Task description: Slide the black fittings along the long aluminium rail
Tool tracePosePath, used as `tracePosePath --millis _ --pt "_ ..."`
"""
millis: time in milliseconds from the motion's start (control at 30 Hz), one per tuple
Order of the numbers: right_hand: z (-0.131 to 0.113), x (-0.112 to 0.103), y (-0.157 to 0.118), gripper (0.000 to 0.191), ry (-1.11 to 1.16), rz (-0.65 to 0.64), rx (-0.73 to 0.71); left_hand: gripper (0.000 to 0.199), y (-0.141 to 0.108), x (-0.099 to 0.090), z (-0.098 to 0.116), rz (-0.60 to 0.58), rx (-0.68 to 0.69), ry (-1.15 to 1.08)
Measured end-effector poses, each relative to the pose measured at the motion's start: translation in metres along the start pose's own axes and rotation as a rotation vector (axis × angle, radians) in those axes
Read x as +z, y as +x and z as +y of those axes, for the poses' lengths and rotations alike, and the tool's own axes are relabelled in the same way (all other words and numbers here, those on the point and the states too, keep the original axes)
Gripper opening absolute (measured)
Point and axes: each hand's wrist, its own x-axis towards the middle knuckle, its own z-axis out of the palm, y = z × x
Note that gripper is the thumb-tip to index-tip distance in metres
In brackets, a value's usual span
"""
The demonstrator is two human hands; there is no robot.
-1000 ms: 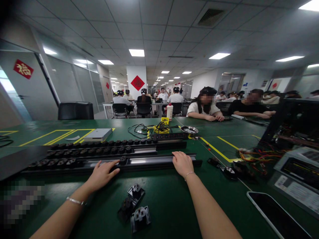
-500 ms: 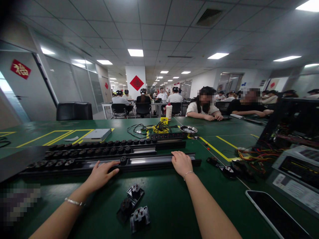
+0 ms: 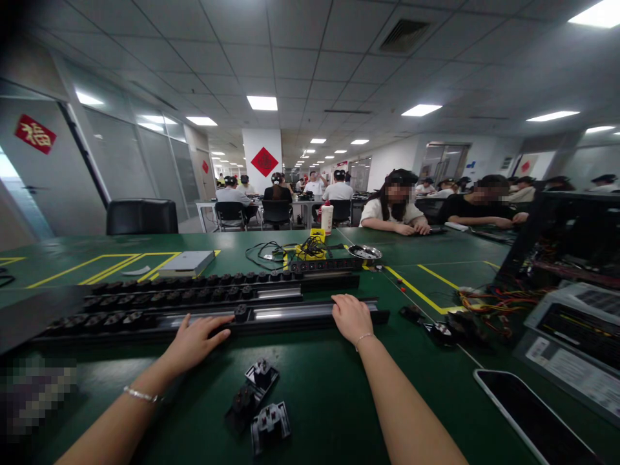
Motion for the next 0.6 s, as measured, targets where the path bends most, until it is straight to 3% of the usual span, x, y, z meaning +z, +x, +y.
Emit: tracePosePath --millis 233,600 --pt "0.0 -0.001 0.0 0.044 0.007 -0.006 0.008 0.05 -0.001 0.011 0.015 0.057 0.095 -0.018" --pt "-0.001 -0.002 0.0 0.043 0.014 -0.013 0.002 0.048 -0.001 0.01 0.017 0.046 0.077 -0.033"
